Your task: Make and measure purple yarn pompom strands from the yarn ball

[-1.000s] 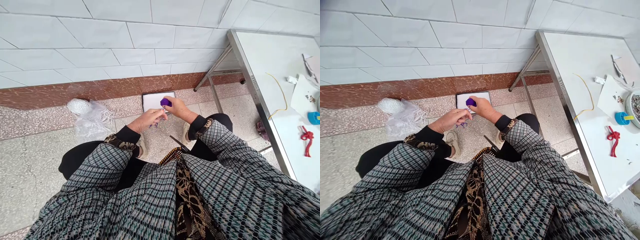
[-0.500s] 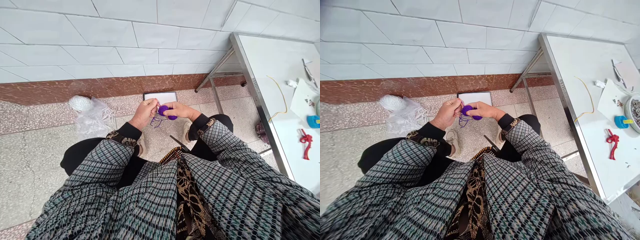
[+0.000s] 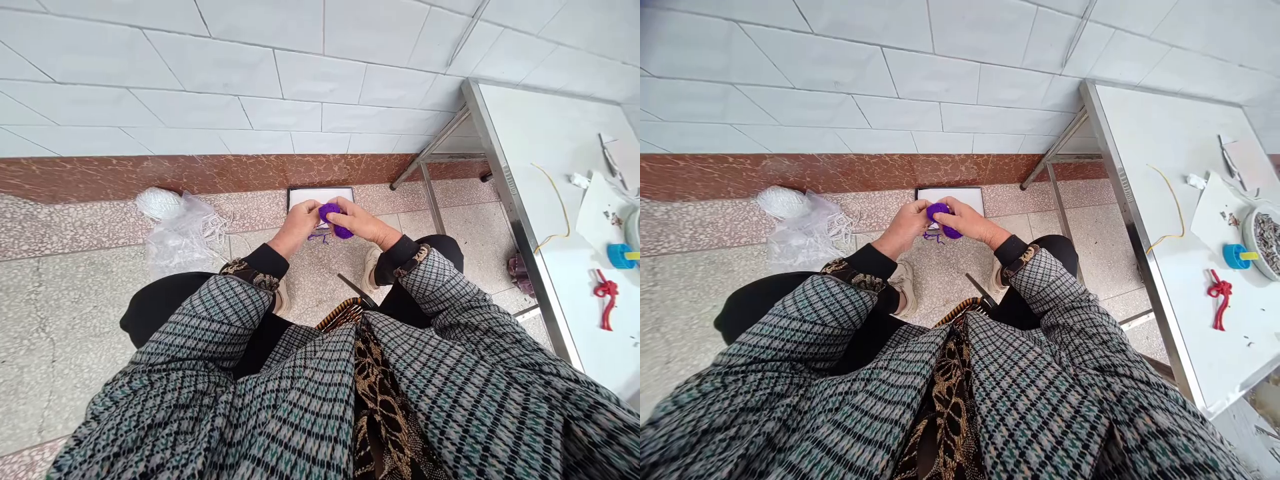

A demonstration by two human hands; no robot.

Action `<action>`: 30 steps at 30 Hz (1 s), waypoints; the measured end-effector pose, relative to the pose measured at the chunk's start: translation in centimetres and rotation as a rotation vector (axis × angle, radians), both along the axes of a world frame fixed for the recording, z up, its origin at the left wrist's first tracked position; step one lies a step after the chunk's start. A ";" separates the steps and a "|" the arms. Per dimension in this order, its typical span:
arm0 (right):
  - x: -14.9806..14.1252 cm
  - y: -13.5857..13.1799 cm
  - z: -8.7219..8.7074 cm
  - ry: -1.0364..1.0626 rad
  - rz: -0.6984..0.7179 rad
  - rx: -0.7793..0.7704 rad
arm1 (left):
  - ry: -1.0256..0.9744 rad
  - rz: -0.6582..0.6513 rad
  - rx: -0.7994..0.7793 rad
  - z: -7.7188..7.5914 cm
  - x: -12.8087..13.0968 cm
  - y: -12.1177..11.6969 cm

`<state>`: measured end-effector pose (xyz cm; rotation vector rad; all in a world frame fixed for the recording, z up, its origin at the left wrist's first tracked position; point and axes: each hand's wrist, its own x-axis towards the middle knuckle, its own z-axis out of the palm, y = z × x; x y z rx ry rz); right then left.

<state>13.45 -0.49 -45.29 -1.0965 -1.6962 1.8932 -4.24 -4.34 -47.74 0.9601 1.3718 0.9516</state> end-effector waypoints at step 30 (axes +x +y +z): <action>0.2 2.4 1.1 0.185 -0.779 -0.831 | 0.969 -0.522 0.162 1.7 -0.5 -1.2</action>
